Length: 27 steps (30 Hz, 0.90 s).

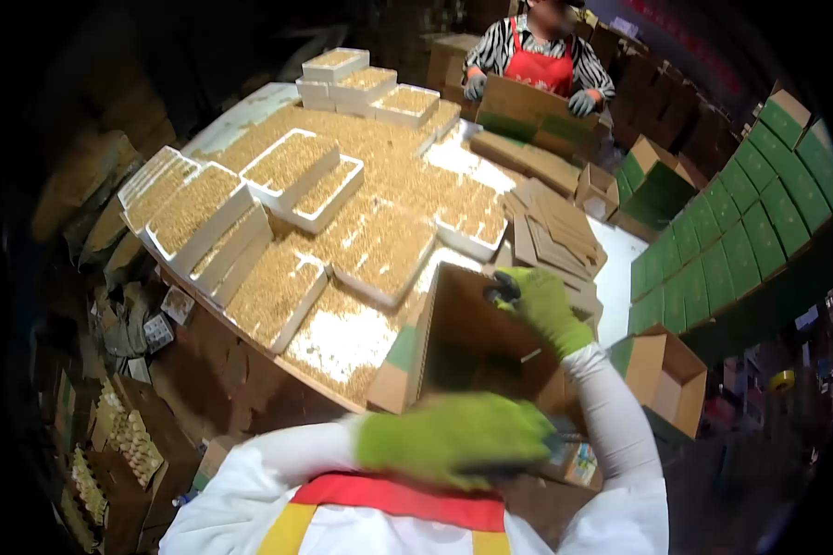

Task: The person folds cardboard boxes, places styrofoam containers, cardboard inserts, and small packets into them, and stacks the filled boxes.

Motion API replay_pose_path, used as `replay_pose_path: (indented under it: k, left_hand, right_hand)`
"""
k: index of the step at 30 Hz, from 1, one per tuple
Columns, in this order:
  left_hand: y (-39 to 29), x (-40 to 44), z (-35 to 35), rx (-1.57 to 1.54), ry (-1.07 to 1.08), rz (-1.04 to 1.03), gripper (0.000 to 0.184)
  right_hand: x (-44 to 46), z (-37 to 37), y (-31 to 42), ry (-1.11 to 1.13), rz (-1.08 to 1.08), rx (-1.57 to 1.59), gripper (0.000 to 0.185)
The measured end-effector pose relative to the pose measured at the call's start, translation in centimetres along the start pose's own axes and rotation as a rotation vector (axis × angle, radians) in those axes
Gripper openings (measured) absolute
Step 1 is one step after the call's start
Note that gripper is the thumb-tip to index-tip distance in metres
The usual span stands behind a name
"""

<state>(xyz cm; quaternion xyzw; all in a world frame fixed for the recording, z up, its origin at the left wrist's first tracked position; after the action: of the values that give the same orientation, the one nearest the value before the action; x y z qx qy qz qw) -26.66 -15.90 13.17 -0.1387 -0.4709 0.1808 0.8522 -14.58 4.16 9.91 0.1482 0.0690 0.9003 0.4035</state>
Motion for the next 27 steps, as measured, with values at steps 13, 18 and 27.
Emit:
replay_pose_path:
  k: [13,18,27]
  left_hand:
    - [10.3,-7.4,-1.8,0.379,0.159,0.282,0.045]
    - [15.1,-7.0,-0.2,-0.414,-0.069,0.463,0.042]
    - [8.4,-4.1,-1.0,0.664,0.115,0.283,0.069]
  right_hand:
    - [-11.6,13.3,-1.1,0.433,-0.228,0.092,0.080]
    - [-10.9,5.2,1.9,0.697,-0.014,0.156,0.066]
    - [0.2,6.9,-4.5,-0.474,-0.086,0.642,0.028]
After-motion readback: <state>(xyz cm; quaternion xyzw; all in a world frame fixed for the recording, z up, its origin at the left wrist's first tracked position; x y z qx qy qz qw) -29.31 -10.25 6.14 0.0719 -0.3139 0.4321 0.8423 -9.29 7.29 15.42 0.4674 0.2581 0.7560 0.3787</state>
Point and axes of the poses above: each hand's wrist, its own x-axis towards the middle knuckle, its own z-axis out of the back of the hand, y = z × x, the point moved 3 cm from there along x, towards the middle knuckle, and after that the axes turned 15 degrees about -z, right-handed, at the moved point
